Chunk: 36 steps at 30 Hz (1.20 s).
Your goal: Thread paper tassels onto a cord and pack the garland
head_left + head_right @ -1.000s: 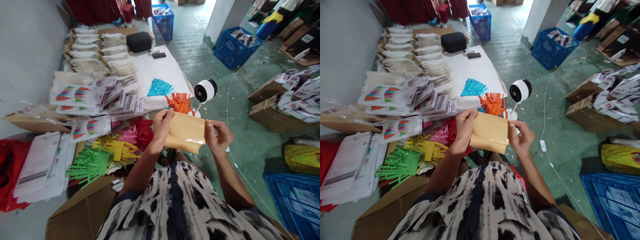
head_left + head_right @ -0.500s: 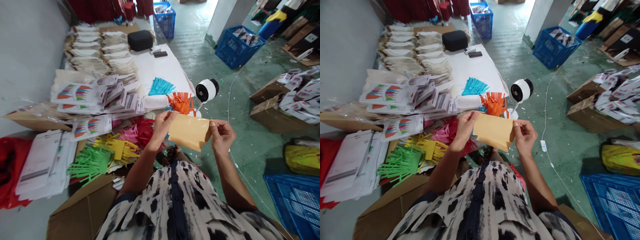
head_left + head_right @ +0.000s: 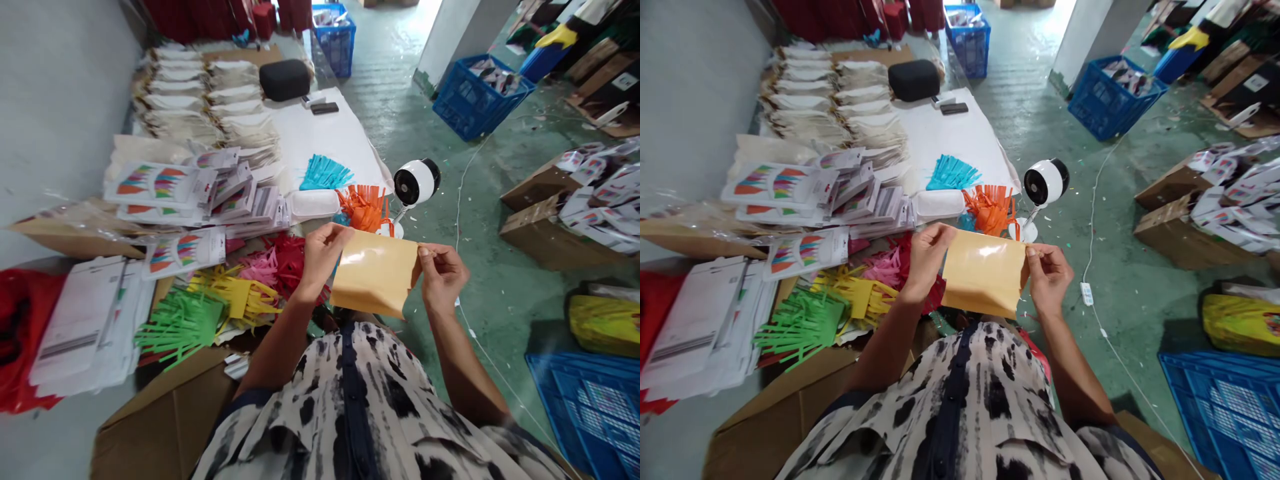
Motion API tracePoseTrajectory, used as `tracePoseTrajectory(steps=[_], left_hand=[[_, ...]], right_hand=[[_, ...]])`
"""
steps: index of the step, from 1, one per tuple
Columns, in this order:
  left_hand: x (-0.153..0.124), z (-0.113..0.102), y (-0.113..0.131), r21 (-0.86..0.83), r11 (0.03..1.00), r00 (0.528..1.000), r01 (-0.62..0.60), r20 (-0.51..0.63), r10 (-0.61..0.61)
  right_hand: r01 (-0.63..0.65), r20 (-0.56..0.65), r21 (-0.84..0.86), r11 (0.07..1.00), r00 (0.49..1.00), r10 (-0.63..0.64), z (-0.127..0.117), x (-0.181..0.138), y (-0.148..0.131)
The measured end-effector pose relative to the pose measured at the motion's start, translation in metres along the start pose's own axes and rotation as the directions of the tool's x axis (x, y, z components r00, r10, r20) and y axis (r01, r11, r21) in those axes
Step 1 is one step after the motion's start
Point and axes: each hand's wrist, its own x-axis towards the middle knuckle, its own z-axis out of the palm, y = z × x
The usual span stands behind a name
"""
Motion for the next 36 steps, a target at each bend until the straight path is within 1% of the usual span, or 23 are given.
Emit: tracePoseTrajectory(steps=[2,3,6,11,14,16,19,21,24,27,29,31,34,36], left_hand=[[-0.001,0.0,0.002,-0.008,1.0,0.997,-0.026,0.069,0.026],[-0.002,0.0,0.002,-0.014,0.999,0.996,-0.044,0.083,0.045],[-0.003,0.001,0.0,-0.01,0.995,0.992,-0.103,0.077,0.104],[-0.004,0.0,0.0,0.075,0.978,0.976,-0.194,0.111,0.186],[-0.006,-0.001,0.002,0.106,0.969,0.973,-0.221,0.092,0.212],[-0.007,-0.001,0.002,0.084,0.974,0.976,-0.208,0.076,0.202],[-0.007,-0.002,0.001,0.04,0.989,0.988,-0.141,0.073,0.138],[-0.005,-0.003,-0.001,0.035,0.994,0.991,-0.102,0.092,0.098],[-0.001,-0.006,-0.006,0.015,0.999,0.988,-0.038,0.15,0.035],[0.0,-0.008,-0.01,-0.026,1.0,0.985,0.018,0.175,-0.013],[0.0,-0.009,-0.011,-0.032,0.999,0.988,0.006,0.158,-0.001],[-0.001,-0.009,-0.012,-0.018,0.999,0.991,-0.032,0.133,0.034],[-0.002,-0.009,-0.012,0.011,0.996,0.99,-0.094,0.109,0.092],[-0.002,-0.009,-0.012,0.024,0.994,0.989,-0.109,0.106,0.106]], right_hand=[[0.002,-0.009,0.005,1.0,1.0,-0.002,-0.001,0.001,0.0],[0.002,-0.012,0.004,1.0,1.0,-0.002,-0.001,0.001,0.0],[-0.005,-0.011,-0.004,1.0,1.0,0.005,-0.001,0.001,-0.001],[-0.021,-0.001,0.015,1.0,1.0,0.021,-0.003,-0.001,0.001],[-0.034,0.014,0.016,0.999,0.999,0.033,-0.003,-0.002,0.002],[-0.04,0.017,0.014,0.999,0.999,0.04,-0.003,-0.002,0.001],[-0.028,-0.003,0.026,0.999,1.0,0.029,-0.002,-0.003,0.0],[-0.035,0.0,0.031,0.999,0.999,0.035,-0.003,-0.003,0.001],[-0.063,0.022,0.018,0.998,0.998,0.063,-0.004,-0.003,0.001],[-0.051,0.018,0.003,0.999,0.999,0.051,-0.004,-0.004,0.001],[-0.032,0.004,-0.012,0.999,0.999,0.032,-0.003,-0.004,0.0],[-0.023,0.0,-0.017,1.0,1.0,0.023,-0.003,-0.004,-0.001],[-0.041,0.024,0.012,0.999,0.999,0.04,-0.003,-0.005,0.001],[-0.058,0.038,0.02,0.998,0.998,0.057,-0.003,-0.005,0.002]])
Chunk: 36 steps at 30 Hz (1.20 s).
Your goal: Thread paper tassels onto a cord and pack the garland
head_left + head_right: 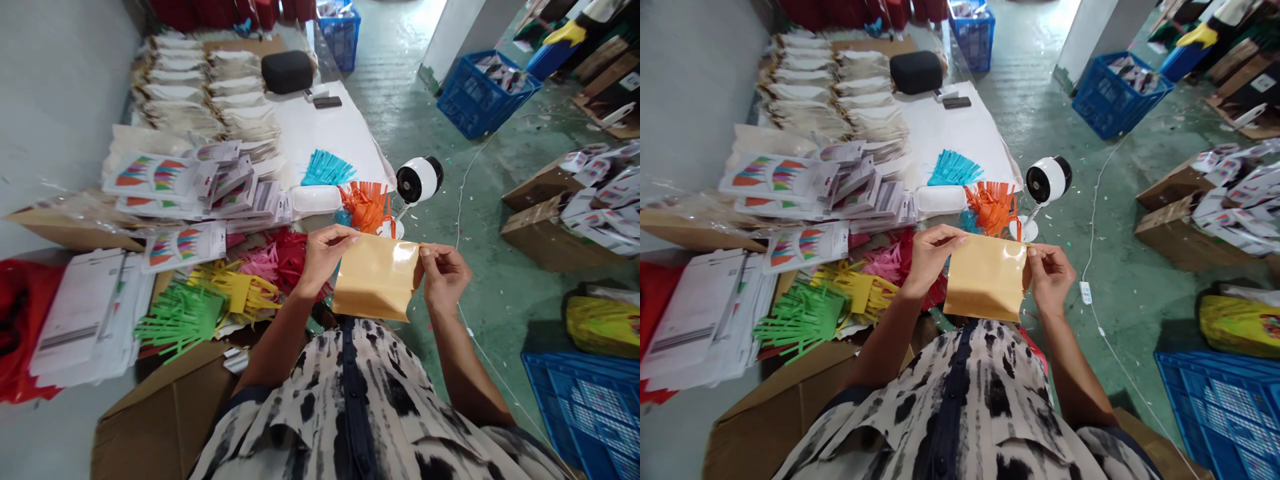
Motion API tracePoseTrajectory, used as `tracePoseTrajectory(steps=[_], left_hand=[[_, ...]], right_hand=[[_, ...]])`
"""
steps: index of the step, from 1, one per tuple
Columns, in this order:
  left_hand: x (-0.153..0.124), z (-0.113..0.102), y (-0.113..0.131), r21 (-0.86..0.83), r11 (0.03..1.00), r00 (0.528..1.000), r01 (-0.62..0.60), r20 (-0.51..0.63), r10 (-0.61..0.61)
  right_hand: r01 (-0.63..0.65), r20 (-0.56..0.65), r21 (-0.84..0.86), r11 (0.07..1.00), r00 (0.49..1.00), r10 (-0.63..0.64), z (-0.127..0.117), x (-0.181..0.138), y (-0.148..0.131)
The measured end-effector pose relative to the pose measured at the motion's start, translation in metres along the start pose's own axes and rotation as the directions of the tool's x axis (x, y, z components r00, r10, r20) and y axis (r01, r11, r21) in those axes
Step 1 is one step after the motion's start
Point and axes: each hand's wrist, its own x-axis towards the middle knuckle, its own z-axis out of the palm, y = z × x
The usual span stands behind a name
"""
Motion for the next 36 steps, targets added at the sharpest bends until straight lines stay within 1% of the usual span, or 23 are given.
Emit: tracePoseTrajectory(steps=[6,9,12,14,16,18,20,22,24,25,26,28,30,32,34,36], left_hand=[[-0.001,-0.001,0.001,-0.028,0.996,0.997,0.083,0.008,-0.083],[-0.002,-0.001,0.002,-0.017,0.999,0.999,0.049,-0.004,-0.049],[-0.004,0.001,0.002,0.018,1.0,0.998,-0.011,-0.057,0.012],[-0.004,0.002,0.002,0.042,0.999,0.995,-0.031,-0.096,0.035],[-0.004,0.002,0.002,0.029,0.999,0.99,-0.035,-0.135,0.039],[-0.002,0.0,0.001,-0.051,0.999,0.99,0.003,-0.14,-0.01],[0.0,-0.003,0.002,-0.179,0.978,0.99,0.103,-0.076,-0.118],[0.002,-0.005,0.004,-0.282,0.927,0.969,0.247,0.067,-0.238],[0.003,-0.005,0.007,-0.299,0.876,0.922,0.378,0.201,-0.33],[0.003,-0.004,0.008,-0.282,0.86,0.9,0.424,0.236,-0.366],[0.003,-0.002,0.009,-0.262,0.852,0.886,0.453,0.244,-0.396],[0.002,0.002,0.009,-0.241,0.854,0.885,0.462,0.187,-0.426],[0.001,0.005,0.009,-0.247,0.867,0.901,0.433,0.106,-0.42],[0.0,0.006,0.008,-0.238,0.885,0.915,0.4,0.06,-0.398],[0.0,0.004,0.008,-0.202,0.909,0.931,0.364,0.039,-0.364],[-0.001,0.0,0.009,-0.151,0.935,0.947,0.321,0.029,-0.32]], right_hand=[[-0.003,-0.011,-0.01,1.0,1.0,0.003,0.0,0.0,0.002],[0.005,-0.007,-0.017,1.0,1.0,-0.005,0.001,0.0,0.002],[0.019,-0.008,-0.019,1.0,1.0,-0.019,0.002,0.0,0.002],[0.006,0.002,-0.019,1.0,1.0,-0.006,0.004,0.0,0.003],[-0.012,0.012,-0.013,1.0,1.0,0.012,0.006,0.0,0.004],[-0.016,0.018,-0.004,1.0,1.0,0.016,0.007,0.001,0.005],[-0.011,0.019,0.002,1.0,1.0,0.011,0.008,0.002,0.005],[-0.005,0.014,0.006,1.0,1.0,0.005,0.008,0.003,0.004],[-0.005,0.014,0.007,1.0,1.0,0.005,0.009,0.003,0.001],[-0.007,0.017,0.007,1.0,1.0,0.007,0.01,0.002,-0.001],[-0.008,0.023,0.008,1.0,1.0,0.008,0.011,0.001,-0.003],[-0.008,0.041,0.009,1.0,0.999,0.008,0.013,-0.001,-0.006],[-0.007,0.059,-0.003,1.0,0.998,0.007,0.013,-0.002,-0.007],[-0.019,0.082,-0.013,1.0,0.996,0.02,0.01,0.001,-0.007],[-0.051,0.137,0.014,0.999,0.989,0.049,0.004,0.008,-0.008],[-0.082,0.236,0.062,0.995,0.97,0.065,-0.001,0.016,-0.012]])
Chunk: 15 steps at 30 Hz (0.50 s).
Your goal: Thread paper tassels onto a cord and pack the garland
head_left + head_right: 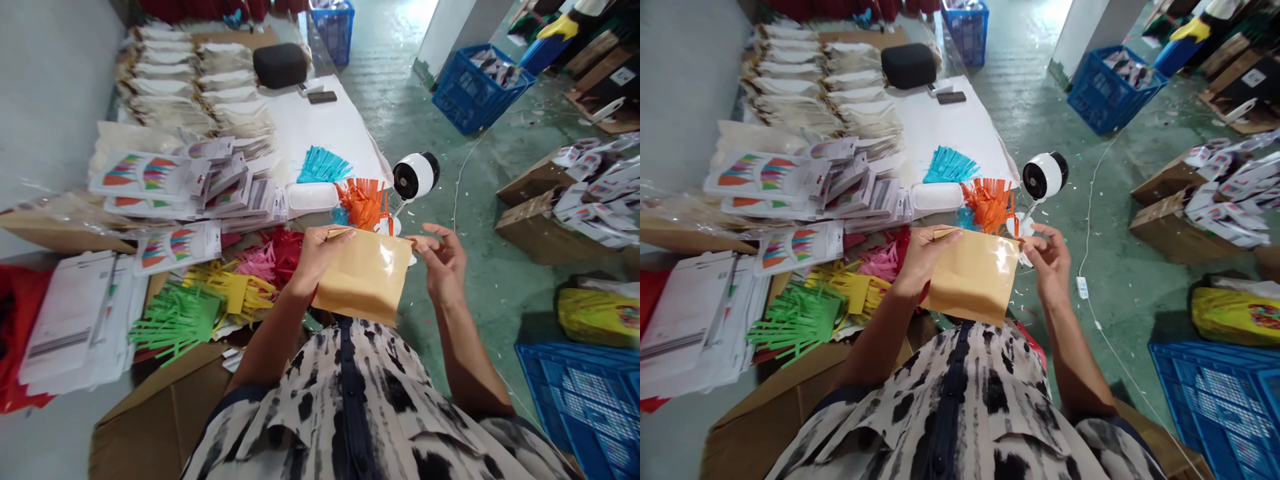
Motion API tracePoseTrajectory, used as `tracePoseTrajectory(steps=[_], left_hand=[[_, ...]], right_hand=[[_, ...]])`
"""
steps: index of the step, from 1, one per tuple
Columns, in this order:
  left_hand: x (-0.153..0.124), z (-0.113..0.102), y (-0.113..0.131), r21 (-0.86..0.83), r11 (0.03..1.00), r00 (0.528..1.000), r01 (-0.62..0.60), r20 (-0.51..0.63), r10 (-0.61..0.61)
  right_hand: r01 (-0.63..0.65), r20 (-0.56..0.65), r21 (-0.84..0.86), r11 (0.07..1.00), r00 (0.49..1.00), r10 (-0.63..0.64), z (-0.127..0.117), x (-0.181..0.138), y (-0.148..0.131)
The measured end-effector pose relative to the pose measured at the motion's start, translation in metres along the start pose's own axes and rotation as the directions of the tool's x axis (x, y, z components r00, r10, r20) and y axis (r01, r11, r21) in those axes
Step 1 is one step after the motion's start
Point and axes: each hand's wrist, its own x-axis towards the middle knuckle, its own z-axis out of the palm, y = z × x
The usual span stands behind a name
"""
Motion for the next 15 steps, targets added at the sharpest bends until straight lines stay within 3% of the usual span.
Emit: tracePoseTrajectory(steps=[2,5,9,13,15], left_hand=[[-0.001,-0.002,0.002,0.062,0.997,0.999,-0.053,0.018,0.052],[-0.003,-0.001,0.004,0.149,0.981,0.99,-0.128,0.077,0.118],[-0.006,0.001,0.005,0.248,0.952,0.982,-0.177,0.108,0.154],[-0.008,0.001,-0.003,0.281,0.95,0.99,-0.138,0.015,0.14],[-0.009,0.001,-0.008,0.296,0.947,0.989,-0.127,-0.034,0.144]], right_hand=[[-0.006,0.133,-0.003,1.0,0.991,0.006,-0.002,0.006,-0.008],[0.025,0.287,-0.159,0.987,0.958,0.022,0.007,0.01,-0.02],[0.166,0.307,-0.327,0.93,0.95,-0.062,0.023,0.007,-0.028],[0.396,0.309,-0.462,0.794,0.911,-0.274,0.029,0.006,-0.026],[0.447,0.317,-0.519,0.728,0.892,-0.322,0.03,0.007,-0.025]])
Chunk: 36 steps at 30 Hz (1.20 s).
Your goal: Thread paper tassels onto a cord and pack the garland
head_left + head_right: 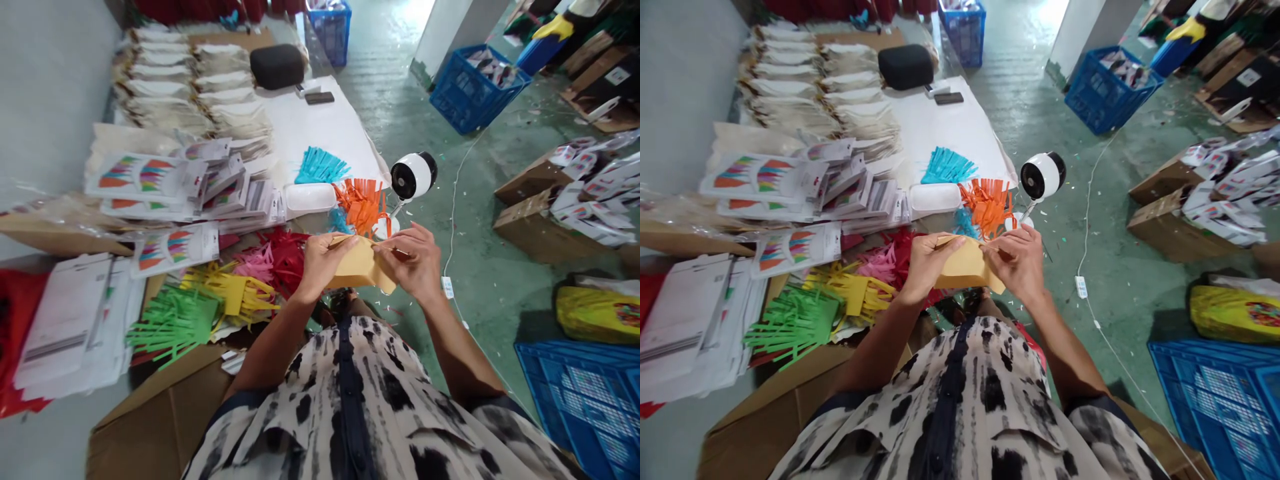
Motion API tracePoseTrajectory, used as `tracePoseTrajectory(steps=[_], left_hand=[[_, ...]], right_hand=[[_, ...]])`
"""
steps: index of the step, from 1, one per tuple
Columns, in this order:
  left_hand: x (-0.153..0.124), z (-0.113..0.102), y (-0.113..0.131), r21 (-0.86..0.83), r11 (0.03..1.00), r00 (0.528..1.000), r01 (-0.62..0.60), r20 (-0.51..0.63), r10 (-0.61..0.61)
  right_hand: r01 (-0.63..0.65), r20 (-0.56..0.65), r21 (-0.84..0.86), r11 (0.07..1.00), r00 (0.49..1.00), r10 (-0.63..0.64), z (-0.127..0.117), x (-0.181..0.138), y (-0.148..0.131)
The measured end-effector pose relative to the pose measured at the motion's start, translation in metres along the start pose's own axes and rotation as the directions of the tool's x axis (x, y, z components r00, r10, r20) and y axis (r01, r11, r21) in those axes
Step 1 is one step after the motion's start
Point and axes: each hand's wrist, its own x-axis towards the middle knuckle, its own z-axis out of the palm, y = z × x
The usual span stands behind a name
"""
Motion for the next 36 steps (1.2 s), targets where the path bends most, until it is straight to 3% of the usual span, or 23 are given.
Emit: tracePoseTrajectory(steps=[2,7,9,11,13,15,18,22,24,26,28,30,32,34,36], left_hand=[[-0.001,0.001,-0.002,0.021,0.999,1.0,-0.03,-0.01,0.03],[-0.001,-0.003,0.0,-0.029,0.991,0.986,-0.132,0.1,0.134],[-0.001,-0.004,-0.002,-0.086,0.994,0.988,-0.062,0.133,0.073],[-0.002,-0.005,-0.006,-0.164,0.982,0.982,0.095,0.175,-0.066],[-0.004,-0.004,-0.012,-0.25,0.934,0.956,0.255,0.211,-0.204],[-0.004,-0.004,-0.018,-0.302,0.894,0.937,0.331,0.22,-0.273],[-0.001,-0.012,-0.022,-0.266,0.926,0.961,0.269,0.142,-0.239],[0.002,-0.027,-0.023,-0.116,0.992,0.998,0.058,0.026,-0.056],[0.001,-0.029,-0.023,-0.042,0.999,1.0,-0.017,-0.026,0.016],[-0.001,-0.026,-0.025,0.029,0.999,0.991,-0.042,-0.126,0.045],[-0.002,-0.022,-0.028,0.057,0.998,0.976,0.004,-0.217,0.009],[-0.002,-0.02,-0.031,-0.019,0.995,0.964,0.096,-0.246,-0.098],[0.0,-0.022,-0.034,-0.155,0.975,0.959,0.159,-0.212,-0.19],[0.001,-0.028,-0.035,-0.262,0.948,0.964,0.179,-0.145,-0.222],[0.002,-0.035,-0.036,-0.305,0.934,0.974,0.185,-0.066,-0.215]], right_hand=[[-0.015,0.038,-0.001,1.0,0.999,0.015,0.0,0.002,0.0],[-0.085,0.174,0.093,0.992,0.982,0.068,-0.004,0.008,-0.003],[-0.05,0.162,0.08,0.996,0.986,0.036,-0.003,0.007,-0.002],[0.03,0.135,0.047,0.998,0.99,-0.036,0.002,0.004,0.0],[0.121,0.113,0.003,0.993,0.986,-0.12,0.008,0.001,0.004],[0.156,0.108,-0.017,0.988,0.982,-0.153,0.014,-0.002,0.007],[0.039,0.131,0.084,0.996,0.99,-0.05,0.019,-0.004,0.012],[-0.138,0.162,0.25,0.958,0.982,0.099,0.022,-0.004,0.015],[-0.069,0.147,0.184,0.98,0.988,0.042,0.025,-0.005,0.015],[0.104,0.134,0.048,0.993,0.985,-0.109,0.029,-0.007,0.016],[0.268,0.141,-0.052,0.962,0.956,-0.258,0.034,-0.009,0.017],[0.325,0.139,-0.072,0.943,0.939,-0.313,0.039,-0.01,0.017],[0.254,0.126,-0.026,0.967,0.96,-0.249,0.044,-0.011,0.018],[0.077,0.131,0.102,0.992,0.987,-0.09,0.048,-0.01,0.02],[-0.115,0.174,0.233,0.966,0.982,0.075,0.053,-0.01,0.022]])
